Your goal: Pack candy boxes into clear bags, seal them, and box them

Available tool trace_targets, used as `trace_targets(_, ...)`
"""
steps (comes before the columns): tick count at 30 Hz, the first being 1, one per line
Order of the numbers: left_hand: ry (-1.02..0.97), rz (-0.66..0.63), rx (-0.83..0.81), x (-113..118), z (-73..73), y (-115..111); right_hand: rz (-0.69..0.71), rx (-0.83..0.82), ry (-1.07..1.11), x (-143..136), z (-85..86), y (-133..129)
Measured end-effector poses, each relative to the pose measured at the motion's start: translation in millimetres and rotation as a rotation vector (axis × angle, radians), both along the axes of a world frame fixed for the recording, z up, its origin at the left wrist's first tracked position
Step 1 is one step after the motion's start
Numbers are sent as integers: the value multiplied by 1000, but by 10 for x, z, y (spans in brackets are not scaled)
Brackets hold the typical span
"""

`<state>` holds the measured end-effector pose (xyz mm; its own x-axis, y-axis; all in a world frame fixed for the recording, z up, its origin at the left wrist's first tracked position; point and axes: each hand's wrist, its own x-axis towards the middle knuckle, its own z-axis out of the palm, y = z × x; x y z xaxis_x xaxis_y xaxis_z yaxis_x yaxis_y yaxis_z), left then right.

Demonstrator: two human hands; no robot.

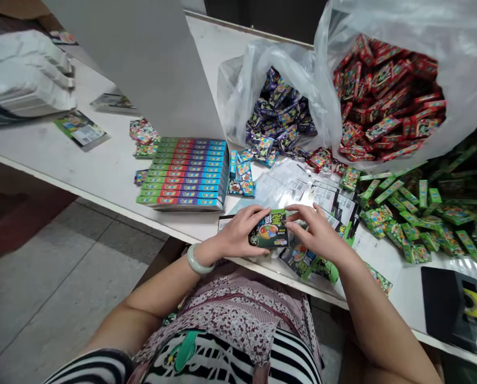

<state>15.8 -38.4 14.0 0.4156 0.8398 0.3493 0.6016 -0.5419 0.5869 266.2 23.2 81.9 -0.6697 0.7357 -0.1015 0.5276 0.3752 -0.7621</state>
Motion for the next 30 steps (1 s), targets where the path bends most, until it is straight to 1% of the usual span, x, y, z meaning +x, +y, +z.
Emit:
trace_targets(2, -49, 46, -19, -26, 6, 18, 61, -122, 65, -66, 59, 132)
trace_targets(3, -72, 64, -29, -42, 14, 28, 84, -165, 101, -96, 78, 246)
trace_targets(4, -90, 77, -35, -59, 25, 38, 67, -167, 141, -132, 83, 398)
trace_targets(5, -102, 82, -38, -76, 37, 46, 10, -125, 177, -181, 68, 588)
trace_targets(6, -112, 83, -40, -90, 50, 53, -97, -38, 222, -247, 30, 808)
trace_targets(7, -121, 82, -43, -99, 65, 56, -239, 95, 265, -334, -32, 1045)
trace_targets(8, -130, 82, -49, -104, 82, 58, -342, 201, 251, -439, -115, 1287)
trace_targets(9, -139, 81, -56, -105, 99, 58, -402, 271, 191, -559, -213, 1517)
trace_targets(11, -154, 72, -66, -99, 137, 56, -419, 337, 38, -818, -423, 1898)
trace_targets(12, -155, 66, -69, -97, 155, 56, -427, 374, -14, -942, -521, 2037)
trace_targets(14, -147, 56, -70, -102, 188, 59, -461, 415, -72, -1142, -677, 2214)
trace_targets(16, -132, 66, -65, -126, 210, 67, -485, 426, -65, -1241, -760, 2280)
trace_targets(17, -125, 76, -60, -142, 215, 71, -479, 424, -47, -1244, -773, 2282)
trace_targets(19, -118, 93, -47, -176, 217, 80, -441, 429, -11, -1156, -742, 2225)
trace_targets(21, -112, 104, -42, -199, 205, 85, -389, 476, 17, -956, -646, 2069)
trace_targets(22, -108, 106, -43, -202, 195, 87, -359, 515, 32, -823, -576, 1948)
trace_targets(24, -95, 105, -45, -194, 166, 92, -295, 598, 69, -522, -406, 1622)
trace_targets(26, -75, 99, -44, -168, 132, 103, -236, 646, 111, -213, -213, 1220)
trace_targets(28, -45, 89, -27, -131, 103, 121, -198, 662, 153, 64, -20, 806)
trace_targets(30, -4, 55, 5, -89, 91, 140, -130, 628, 185, 292, 150, 444)
